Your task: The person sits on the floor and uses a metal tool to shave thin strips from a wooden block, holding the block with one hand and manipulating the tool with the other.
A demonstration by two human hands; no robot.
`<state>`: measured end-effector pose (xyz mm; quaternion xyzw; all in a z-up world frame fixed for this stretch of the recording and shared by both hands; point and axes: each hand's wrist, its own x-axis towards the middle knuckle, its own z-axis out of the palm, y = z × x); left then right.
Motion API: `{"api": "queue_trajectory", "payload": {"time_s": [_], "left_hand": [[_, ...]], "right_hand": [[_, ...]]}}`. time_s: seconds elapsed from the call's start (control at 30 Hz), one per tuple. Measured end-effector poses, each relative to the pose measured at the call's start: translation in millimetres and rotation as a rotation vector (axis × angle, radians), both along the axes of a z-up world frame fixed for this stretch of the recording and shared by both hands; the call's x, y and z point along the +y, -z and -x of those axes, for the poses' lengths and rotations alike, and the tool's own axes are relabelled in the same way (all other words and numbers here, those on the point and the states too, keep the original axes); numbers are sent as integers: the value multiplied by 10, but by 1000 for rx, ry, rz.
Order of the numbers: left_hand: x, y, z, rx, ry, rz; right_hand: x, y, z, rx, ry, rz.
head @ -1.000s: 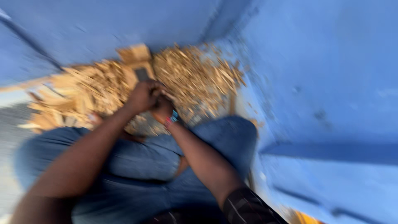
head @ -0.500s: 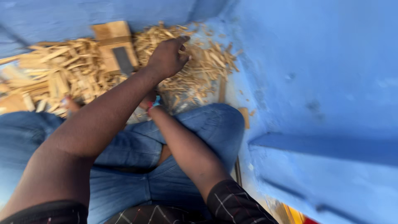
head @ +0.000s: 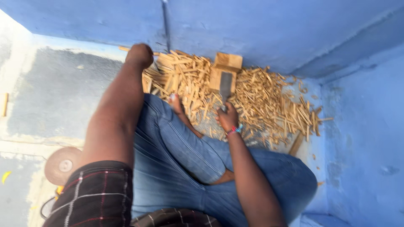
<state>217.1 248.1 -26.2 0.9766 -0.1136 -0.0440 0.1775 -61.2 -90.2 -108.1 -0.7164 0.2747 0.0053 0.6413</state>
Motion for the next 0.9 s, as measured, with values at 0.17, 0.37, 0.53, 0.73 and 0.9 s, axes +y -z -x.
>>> {"api": "queue_trajectory", "payload": {"time_s": [0.17, 0.37, 0.53, 0.73, 0.9], "left_hand": [[-283, 52, -53, 193, 27, 120], [-911, -245, 207, 168, 189, -161], [-1000, -329, 271, 193, 180, -228], [-1001, -408, 312, 30, 178, -123], [-1021, -634, 499, -130, 303, 248]], "right_hand": [[44, -118, 74, 1, 29, 26], [97, -299, 90, 63, 35, 83], [133, -353, 67, 72, 24, 65], [89, -381, 64, 84, 5, 63], [79, -357, 49, 86, 2, 52]]}}
